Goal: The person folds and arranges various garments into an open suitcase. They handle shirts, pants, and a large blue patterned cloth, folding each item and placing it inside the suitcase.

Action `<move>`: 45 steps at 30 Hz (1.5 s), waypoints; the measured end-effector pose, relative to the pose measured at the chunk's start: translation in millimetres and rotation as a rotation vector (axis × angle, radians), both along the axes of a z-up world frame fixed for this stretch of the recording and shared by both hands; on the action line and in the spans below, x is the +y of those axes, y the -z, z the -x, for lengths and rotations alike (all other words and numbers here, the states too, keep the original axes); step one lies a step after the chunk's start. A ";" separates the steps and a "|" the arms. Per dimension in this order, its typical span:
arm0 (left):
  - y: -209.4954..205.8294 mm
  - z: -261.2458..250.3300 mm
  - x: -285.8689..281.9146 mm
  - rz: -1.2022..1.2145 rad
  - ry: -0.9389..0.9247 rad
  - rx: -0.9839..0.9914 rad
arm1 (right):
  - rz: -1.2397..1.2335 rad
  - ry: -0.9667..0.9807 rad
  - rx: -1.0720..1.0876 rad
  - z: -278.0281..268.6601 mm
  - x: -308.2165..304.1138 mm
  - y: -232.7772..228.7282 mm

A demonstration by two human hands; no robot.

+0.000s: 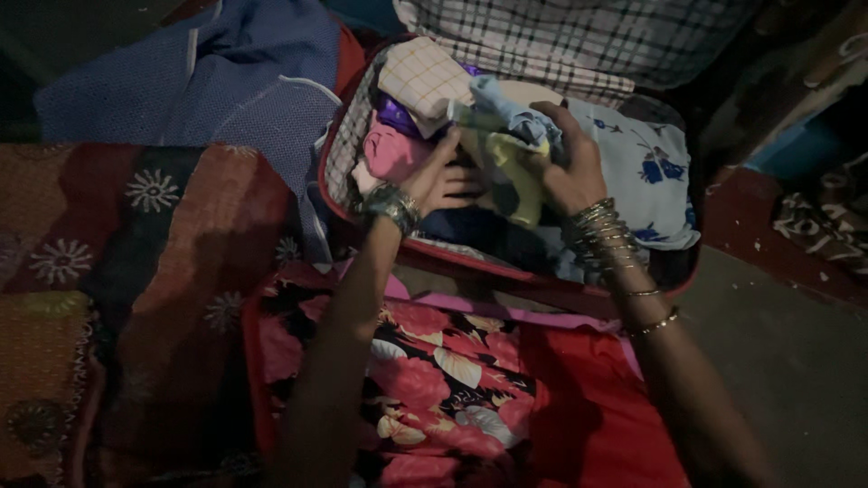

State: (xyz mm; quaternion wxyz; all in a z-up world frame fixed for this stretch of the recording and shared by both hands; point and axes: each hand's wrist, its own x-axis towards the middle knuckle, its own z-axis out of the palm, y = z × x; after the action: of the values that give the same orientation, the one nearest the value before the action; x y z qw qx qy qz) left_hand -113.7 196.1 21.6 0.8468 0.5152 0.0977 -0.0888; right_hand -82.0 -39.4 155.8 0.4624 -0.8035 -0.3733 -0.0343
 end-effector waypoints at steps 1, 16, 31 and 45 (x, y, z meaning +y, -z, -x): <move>-15.1 -4.2 -4.9 0.067 0.015 0.025 | 0.000 -0.093 -0.118 1.9 -3.9 -5.9; -67.0 76.7 15.3 0.424 0.000 -0.318 | 0.225 -0.522 -0.551 78.5 -37.8 -8.3; -84.4 -23.3 -170.5 -0.147 0.114 -0.527 | 0.341 -0.031 -0.854 89.5 -207.3 -17.1; 52.0 -139.0 -521.7 -0.793 0.317 -0.409 | 0.579 0.401 -0.619 80.0 -453.4 100.8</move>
State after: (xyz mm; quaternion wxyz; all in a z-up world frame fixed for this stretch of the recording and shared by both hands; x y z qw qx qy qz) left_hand 25.3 -325.6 -30.4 0.5626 0.8143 -0.1244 -0.0697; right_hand -162.0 -492.8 55.1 0.0704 -0.9077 -0.3252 -0.2556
